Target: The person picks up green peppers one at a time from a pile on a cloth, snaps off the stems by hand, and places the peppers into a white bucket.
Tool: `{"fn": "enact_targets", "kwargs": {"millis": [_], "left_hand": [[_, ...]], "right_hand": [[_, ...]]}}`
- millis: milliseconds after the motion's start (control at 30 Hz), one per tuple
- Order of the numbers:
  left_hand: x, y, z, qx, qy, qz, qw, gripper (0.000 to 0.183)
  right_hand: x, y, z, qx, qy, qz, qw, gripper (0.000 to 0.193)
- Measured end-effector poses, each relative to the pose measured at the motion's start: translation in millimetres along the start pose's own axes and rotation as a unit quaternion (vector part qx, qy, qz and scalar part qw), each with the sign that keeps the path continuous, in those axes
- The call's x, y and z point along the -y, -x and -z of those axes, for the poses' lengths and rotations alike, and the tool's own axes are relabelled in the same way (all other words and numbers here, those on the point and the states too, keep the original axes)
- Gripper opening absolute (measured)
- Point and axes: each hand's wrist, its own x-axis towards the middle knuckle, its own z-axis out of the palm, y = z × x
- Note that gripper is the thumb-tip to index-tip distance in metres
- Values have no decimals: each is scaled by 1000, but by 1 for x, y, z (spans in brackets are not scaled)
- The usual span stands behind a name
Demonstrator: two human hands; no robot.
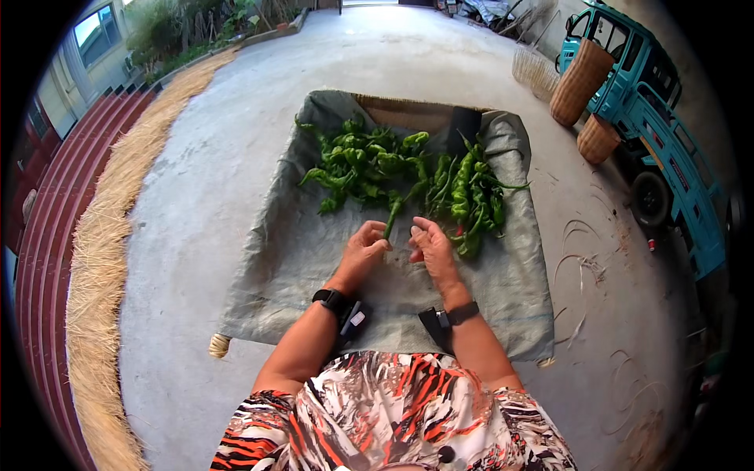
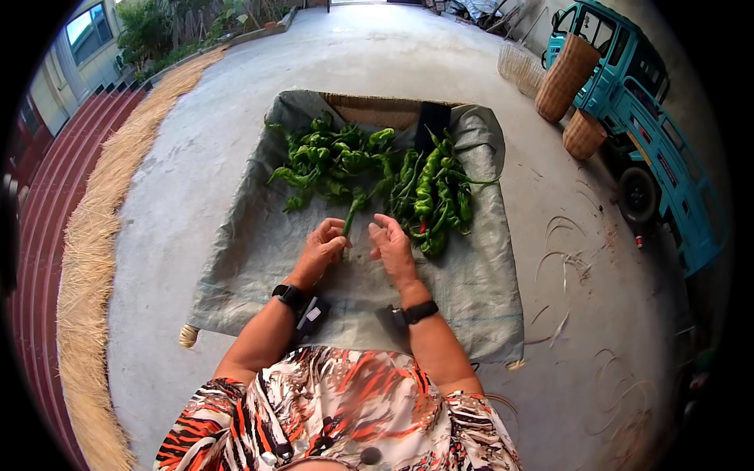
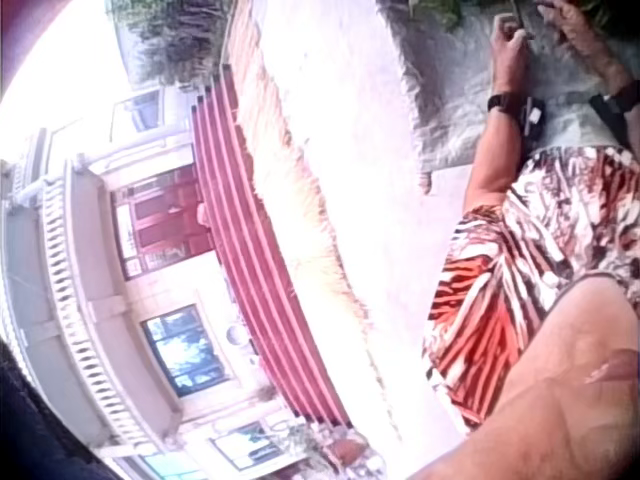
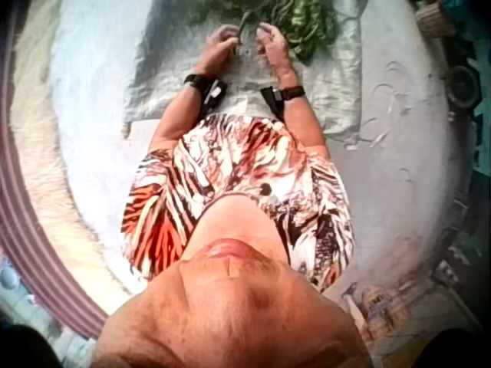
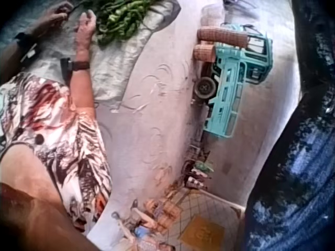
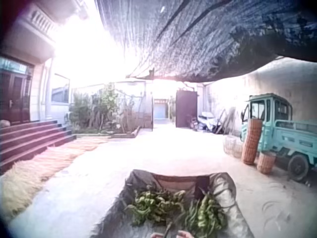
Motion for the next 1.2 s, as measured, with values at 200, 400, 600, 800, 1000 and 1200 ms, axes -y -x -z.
{"fn": "enact_targets", "kwargs": {"millis": [200, 400, 600, 800, 1000, 1200], "left_hand": [[-1, 3, 1, 207, 16, 0, 978, 24], [4, 0, 2, 195, 2, 26, 980, 27], [25, -7, 10, 102, -39, 55, 993, 31], [38, -15, 15, 88, -25, 76, 993, 31], [36, -16, 11, 96, -8, 79, 992, 32], [39, -15, 12, 96, 26, 81, 992, 32]], "right_hand": [[15, 2, 4, 62, -199, -59, 976, 36], [20, -1, 11, 3, -245, -27, 969, 30], [76, -3, 14, -75, -233, 108, 964, 44], [84, -29, 14, -39, -126, 17, 991, 40], [30, -78, -15, 49, 428, 120, 894, 47], [-11, -85, -31, 31, 544, 123, 829, 44]]}}
